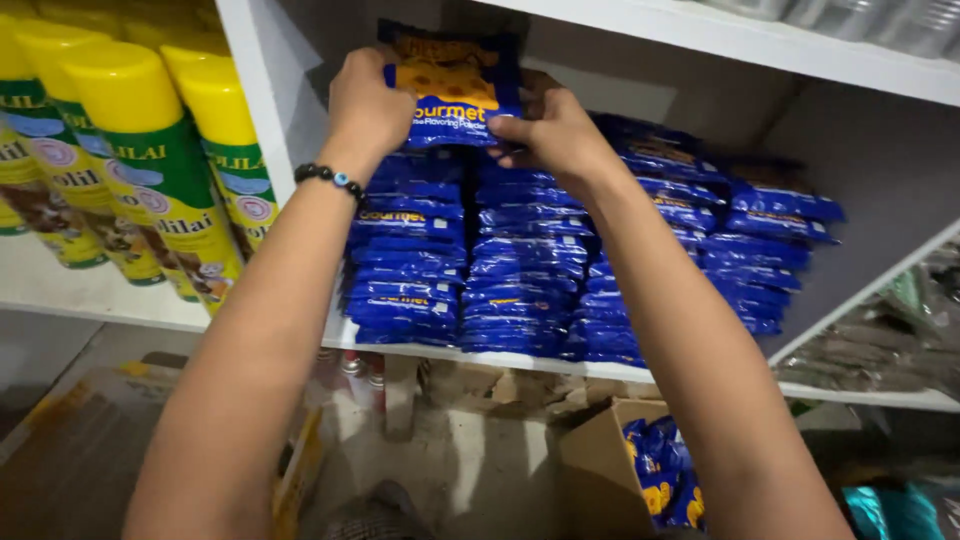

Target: Stocking snack bags from a cardboard box onto a retail shelf.

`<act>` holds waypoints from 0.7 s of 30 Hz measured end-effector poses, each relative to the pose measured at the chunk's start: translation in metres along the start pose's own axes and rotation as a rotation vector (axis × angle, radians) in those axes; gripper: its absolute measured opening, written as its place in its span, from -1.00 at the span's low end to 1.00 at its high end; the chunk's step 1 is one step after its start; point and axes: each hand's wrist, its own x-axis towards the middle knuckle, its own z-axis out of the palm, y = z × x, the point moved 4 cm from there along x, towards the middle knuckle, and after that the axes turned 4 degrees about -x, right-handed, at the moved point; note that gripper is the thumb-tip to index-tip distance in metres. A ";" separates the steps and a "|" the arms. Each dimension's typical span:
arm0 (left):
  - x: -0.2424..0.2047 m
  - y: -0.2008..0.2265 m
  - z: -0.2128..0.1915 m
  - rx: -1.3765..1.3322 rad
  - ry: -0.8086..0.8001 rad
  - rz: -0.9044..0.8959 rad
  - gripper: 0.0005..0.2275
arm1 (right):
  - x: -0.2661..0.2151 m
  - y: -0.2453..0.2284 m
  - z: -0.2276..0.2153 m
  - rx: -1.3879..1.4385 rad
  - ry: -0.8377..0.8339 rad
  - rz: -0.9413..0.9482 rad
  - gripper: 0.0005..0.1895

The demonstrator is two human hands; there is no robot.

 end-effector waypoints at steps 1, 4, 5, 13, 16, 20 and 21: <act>0.007 -0.010 0.005 0.002 0.006 -0.002 -0.70 | 0.009 0.006 0.004 -0.001 -0.006 -0.003 -0.40; 0.025 -0.033 0.017 0.046 0.037 -0.070 -0.76 | 0.033 0.024 0.010 0.020 0.001 0.000 -0.43; 0.031 -0.035 0.021 0.097 0.016 -0.096 -0.78 | 0.041 0.027 0.009 0.042 -0.003 -0.006 -0.49; 0.044 -0.072 0.056 0.176 0.031 -0.046 -0.71 | 0.062 0.054 0.002 -0.246 0.012 -0.075 -0.46; 0.034 -0.089 0.064 0.193 -0.035 -0.076 -0.69 | 0.060 0.064 0.010 -0.872 0.103 -0.261 -0.36; 0.032 -0.080 0.056 0.276 -0.098 -0.117 -0.72 | 0.034 0.040 0.033 -1.064 0.094 -0.430 -0.56; 0.030 -0.077 0.055 0.331 -0.121 -0.130 -0.76 | 0.024 0.032 0.040 -1.122 0.089 -0.475 -0.62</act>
